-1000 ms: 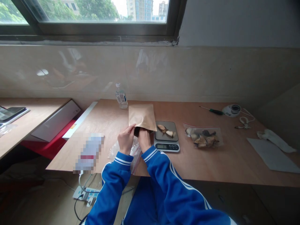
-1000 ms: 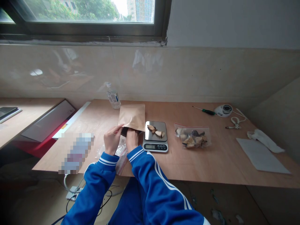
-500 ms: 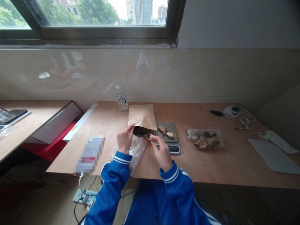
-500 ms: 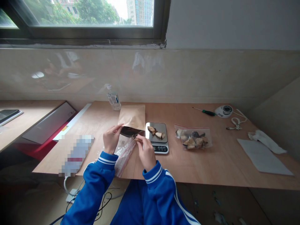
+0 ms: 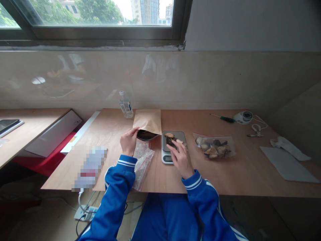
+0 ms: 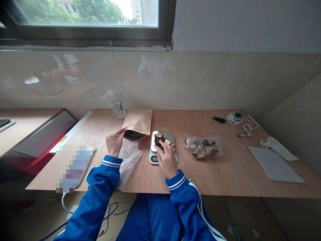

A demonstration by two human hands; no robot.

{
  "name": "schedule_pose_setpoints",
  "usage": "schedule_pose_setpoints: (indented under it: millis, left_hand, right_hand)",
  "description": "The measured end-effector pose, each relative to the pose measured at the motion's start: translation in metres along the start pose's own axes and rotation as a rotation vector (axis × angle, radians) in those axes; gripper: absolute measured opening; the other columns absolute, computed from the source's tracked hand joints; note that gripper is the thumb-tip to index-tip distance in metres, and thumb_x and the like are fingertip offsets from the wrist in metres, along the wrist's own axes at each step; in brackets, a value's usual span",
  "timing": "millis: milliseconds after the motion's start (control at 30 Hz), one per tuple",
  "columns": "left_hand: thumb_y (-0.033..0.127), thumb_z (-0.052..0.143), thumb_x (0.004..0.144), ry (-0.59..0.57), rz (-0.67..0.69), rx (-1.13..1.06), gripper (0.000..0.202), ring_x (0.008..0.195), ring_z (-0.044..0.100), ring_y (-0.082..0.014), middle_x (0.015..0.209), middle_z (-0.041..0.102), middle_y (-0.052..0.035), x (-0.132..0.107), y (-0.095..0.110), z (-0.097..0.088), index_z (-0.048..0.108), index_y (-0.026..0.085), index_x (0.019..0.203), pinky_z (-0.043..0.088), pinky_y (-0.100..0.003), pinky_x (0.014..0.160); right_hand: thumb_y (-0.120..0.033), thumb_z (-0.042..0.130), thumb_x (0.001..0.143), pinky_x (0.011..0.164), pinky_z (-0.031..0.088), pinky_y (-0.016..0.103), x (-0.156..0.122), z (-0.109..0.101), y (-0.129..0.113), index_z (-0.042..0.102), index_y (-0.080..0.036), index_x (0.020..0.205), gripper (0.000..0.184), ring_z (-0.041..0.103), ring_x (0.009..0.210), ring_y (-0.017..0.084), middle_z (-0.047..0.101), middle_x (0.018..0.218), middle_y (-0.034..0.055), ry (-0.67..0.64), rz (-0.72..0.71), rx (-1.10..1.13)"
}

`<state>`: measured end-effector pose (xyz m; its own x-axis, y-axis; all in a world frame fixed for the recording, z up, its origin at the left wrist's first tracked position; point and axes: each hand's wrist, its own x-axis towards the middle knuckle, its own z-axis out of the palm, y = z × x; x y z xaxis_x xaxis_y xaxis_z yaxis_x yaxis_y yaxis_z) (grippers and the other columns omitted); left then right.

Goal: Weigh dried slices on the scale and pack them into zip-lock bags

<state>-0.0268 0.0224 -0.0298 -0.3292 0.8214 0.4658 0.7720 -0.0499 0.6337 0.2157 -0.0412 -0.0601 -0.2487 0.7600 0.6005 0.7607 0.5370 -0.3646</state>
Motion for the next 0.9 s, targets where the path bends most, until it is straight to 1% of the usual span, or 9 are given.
schedule_pose_setpoints:
  millis: [67, 133, 200, 300, 433, 500, 600, 767, 900]
  left_hand:
    - [0.036, 0.053, 0.083, -0.008, -0.001, -0.003, 0.025, 0.081, 0.066, -0.0174, 0.094, 0.073, -0.0021, -0.003, 0.001, 0.000, 0.072, 0.025, 0.097, 0.048, -0.025, 0.070]
    - [0.036, 0.052, 0.084, -0.016, 0.002, -0.009, 0.026, 0.080, 0.066, -0.0175, 0.093, 0.073, -0.0022, -0.006, 0.001, -0.001, 0.071, 0.025, 0.097, 0.048, -0.025, 0.069]
    - [0.035, 0.053, 0.084, -0.024, 0.005, -0.017, 0.025, 0.079, 0.066, -0.0176, 0.093, 0.073, -0.0024, -0.009, 0.001, -0.002, 0.071, 0.025, 0.098, 0.048, -0.025, 0.067]
    - [0.033, 0.053, 0.083, -0.038, 0.004, -0.031, 0.024, 0.078, 0.066, -0.0175, 0.092, 0.073, -0.0025, -0.011, 0.000, -0.004, 0.071, 0.025, 0.098, 0.048, -0.025, 0.066]
    - [0.031, 0.052, 0.084, -0.041, 0.026, -0.050, 0.024, 0.081, 0.066, -0.0175, 0.094, 0.073, -0.0026, -0.012, -0.003, -0.007, 0.070, 0.025, 0.099, 0.049, -0.026, 0.069]
    - [0.030, 0.052, 0.084, -0.034, 0.039, -0.047, 0.024, 0.082, 0.066, -0.0176, 0.095, 0.072, -0.0026, -0.012, -0.003, -0.008, 0.070, 0.025, 0.100, 0.049, -0.026, 0.069]
    - [0.031, 0.052, 0.085, -0.036, 0.039, -0.047, 0.024, 0.080, 0.066, -0.0171, 0.093, 0.072, -0.0017, -0.014, -0.002, -0.008, 0.070, 0.026, 0.100, 0.048, -0.026, 0.068]
    - [0.031, 0.052, 0.085, -0.049, 0.018, -0.062, 0.024, 0.079, 0.066, -0.0169, 0.091, 0.072, -0.0015, -0.020, -0.003, -0.007, 0.070, 0.026, 0.100, 0.048, -0.026, 0.069]
    - [0.031, 0.053, 0.085, -0.048, 0.013, -0.064, 0.024, 0.084, 0.065, -0.0176, 0.096, 0.072, -0.0013, -0.024, -0.003, -0.005, 0.070, 0.027, 0.101, 0.049, -0.026, 0.071]
  right_hand:
    - [-0.010, 0.040, 0.087, 0.097, 0.045, 0.044, -0.008, -0.002, -0.025, 0.061, -0.021, 0.116, 0.037, 0.048, 0.114, 0.023, 0.057, 0.119, 0.0107, -0.040, 0.013, 0.127]
    - [-0.008, 0.039, 0.086, 0.098, 0.045, 0.041, -0.008, 0.003, -0.051, 0.058, -0.020, 0.119, 0.040, 0.050, 0.114, 0.021, 0.057, 0.119, 0.0100, -0.142, -0.020, 0.269]
    - [-0.008, 0.038, 0.086, 0.102, 0.043, 0.040, 0.002, 0.016, -0.073, 0.054, -0.016, 0.124, 0.042, 0.047, 0.119, 0.021, 0.055, 0.125, 0.0112, -0.230, -0.055, 0.345]
    - [-0.008, 0.036, 0.085, 0.104, 0.040, 0.042, 0.030, 0.044, -0.091, 0.048, -0.008, 0.130, 0.046, 0.040, 0.126, 0.023, 0.049, 0.133, 0.0163, -0.276, -0.027, 0.306]
    - [-0.005, 0.039, 0.082, 0.098, 0.045, 0.040, 0.071, 0.079, -0.093, 0.045, -0.006, 0.131, 0.049, 0.045, 0.122, 0.025, 0.052, 0.129, 0.0199, -0.320, 0.069, 0.143]
    - [-0.004, 0.040, 0.082, 0.092, 0.048, 0.037, 0.086, 0.092, -0.089, 0.048, -0.007, 0.127, 0.045, 0.053, 0.113, 0.025, 0.057, 0.122, 0.0190, -0.356, 0.080, 0.099]
    - [-0.007, 0.042, 0.085, 0.088, 0.049, 0.037, 0.100, 0.105, -0.082, 0.056, -0.007, 0.117, 0.035, 0.060, 0.100, 0.026, 0.063, 0.110, 0.0181, -0.385, 0.101, 0.070]
    - [-0.012, 0.045, 0.087, 0.096, 0.042, 0.041, 0.104, 0.119, -0.073, 0.059, -0.006, 0.110, 0.028, 0.059, 0.103, 0.027, 0.064, 0.108, 0.0170, -0.368, 0.188, 0.031]
    - [-0.009, 0.040, 0.089, 0.092, 0.044, 0.042, 0.093, 0.121, -0.073, 0.058, -0.003, 0.111, 0.029, 0.060, 0.100, 0.028, 0.065, 0.105, 0.0181, -0.350, 0.273, 0.010]
